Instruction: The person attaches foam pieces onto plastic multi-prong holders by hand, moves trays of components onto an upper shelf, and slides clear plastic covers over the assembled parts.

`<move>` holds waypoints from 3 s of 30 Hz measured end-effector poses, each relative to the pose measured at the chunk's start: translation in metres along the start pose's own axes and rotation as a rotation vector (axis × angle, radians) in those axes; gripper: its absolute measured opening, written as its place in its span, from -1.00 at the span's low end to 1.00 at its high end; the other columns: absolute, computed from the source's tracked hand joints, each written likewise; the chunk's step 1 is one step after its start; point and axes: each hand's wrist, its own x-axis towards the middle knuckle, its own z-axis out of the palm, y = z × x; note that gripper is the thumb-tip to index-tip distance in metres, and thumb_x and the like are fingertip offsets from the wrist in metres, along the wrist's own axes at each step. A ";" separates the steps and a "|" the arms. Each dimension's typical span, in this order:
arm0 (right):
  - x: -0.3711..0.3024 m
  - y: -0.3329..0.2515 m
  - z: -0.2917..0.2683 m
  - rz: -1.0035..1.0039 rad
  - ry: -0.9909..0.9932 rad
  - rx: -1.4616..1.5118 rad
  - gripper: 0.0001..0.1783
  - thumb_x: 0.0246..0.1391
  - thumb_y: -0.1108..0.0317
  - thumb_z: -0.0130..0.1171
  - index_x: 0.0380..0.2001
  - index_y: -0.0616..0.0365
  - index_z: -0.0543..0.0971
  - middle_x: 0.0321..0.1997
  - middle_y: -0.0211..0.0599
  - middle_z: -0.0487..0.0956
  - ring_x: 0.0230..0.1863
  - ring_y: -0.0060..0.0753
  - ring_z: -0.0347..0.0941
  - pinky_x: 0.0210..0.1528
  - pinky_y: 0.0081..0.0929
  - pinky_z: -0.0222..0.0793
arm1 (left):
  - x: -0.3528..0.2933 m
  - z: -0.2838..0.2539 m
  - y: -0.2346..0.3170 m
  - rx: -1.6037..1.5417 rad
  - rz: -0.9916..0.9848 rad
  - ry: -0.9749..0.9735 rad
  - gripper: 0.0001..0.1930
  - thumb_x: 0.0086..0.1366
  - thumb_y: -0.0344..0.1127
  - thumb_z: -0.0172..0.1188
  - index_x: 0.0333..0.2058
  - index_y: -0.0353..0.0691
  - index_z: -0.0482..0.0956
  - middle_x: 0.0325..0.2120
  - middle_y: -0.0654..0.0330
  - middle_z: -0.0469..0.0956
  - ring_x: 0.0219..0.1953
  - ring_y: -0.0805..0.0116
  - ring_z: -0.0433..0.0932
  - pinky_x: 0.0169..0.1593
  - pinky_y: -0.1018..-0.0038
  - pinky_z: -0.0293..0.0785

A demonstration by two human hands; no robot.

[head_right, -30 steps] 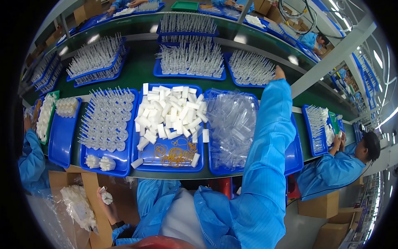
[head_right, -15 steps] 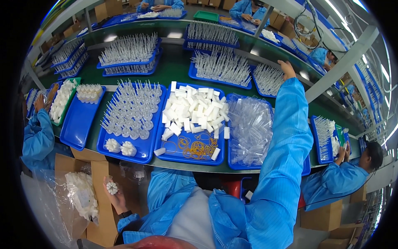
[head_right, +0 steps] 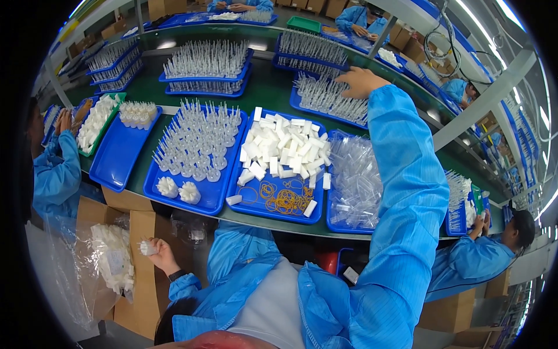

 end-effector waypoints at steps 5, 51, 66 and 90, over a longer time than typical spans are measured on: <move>0.022 -0.055 -0.001 -0.275 0.107 -0.102 -0.48 0.07 0.14 0.01 0.13 -0.10 0.32 0.20 -0.17 0.29 0.30 -0.08 0.01 0.28 -0.15 -0.07 | 0.010 -0.034 0.010 0.103 0.053 0.156 -0.62 0.27 -0.09 -0.06 -0.03 -0.17 0.35 -0.45 0.25 0.35 -0.48 0.45 0.33 -0.58 0.64 0.20; 0.181 -0.147 0.102 0.795 0.022 2.457 -0.12 0.17 -0.16 -0.29 0.23 0.43 -0.17 0.32 0.02 -0.08 0.10 -0.01 0.21 -0.20 -0.38 0.52 | -0.062 -0.187 0.118 0.466 0.481 0.984 -0.74 0.18 -0.13 -0.17 -0.29 -0.09 0.43 -0.59 0.31 0.30 -0.65 0.50 0.20 -0.60 0.63 0.11; 0.150 -0.116 0.113 0.763 0.035 2.372 -0.22 0.15 -0.21 -0.37 0.27 0.08 -0.09 0.35 -0.20 -0.08 0.18 0.25 0.11 -0.30 -0.40 0.54 | -0.070 -0.178 0.108 0.498 0.499 1.091 -0.70 0.21 -0.11 -0.23 -0.28 -0.12 0.42 -0.55 0.28 0.33 -0.58 0.44 0.24 -0.54 0.57 0.10; 0.116 -0.071 0.125 0.890 0.361 2.674 -0.27 0.19 -0.08 -0.26 0.27 0.10 -0.11 0.33 0.03 -0.12 0.31 0.24 -0.17 0.09 0.08 0.31 | -0.102 -0.217 0.153 0.428 0.529 1.195 -0.68 0.22 -0.13 -0.30 -0.33 -0.15 0.42 -0.64 0.32 0.30 -0.68 0.48 0.18 -0.60 0.58 0.08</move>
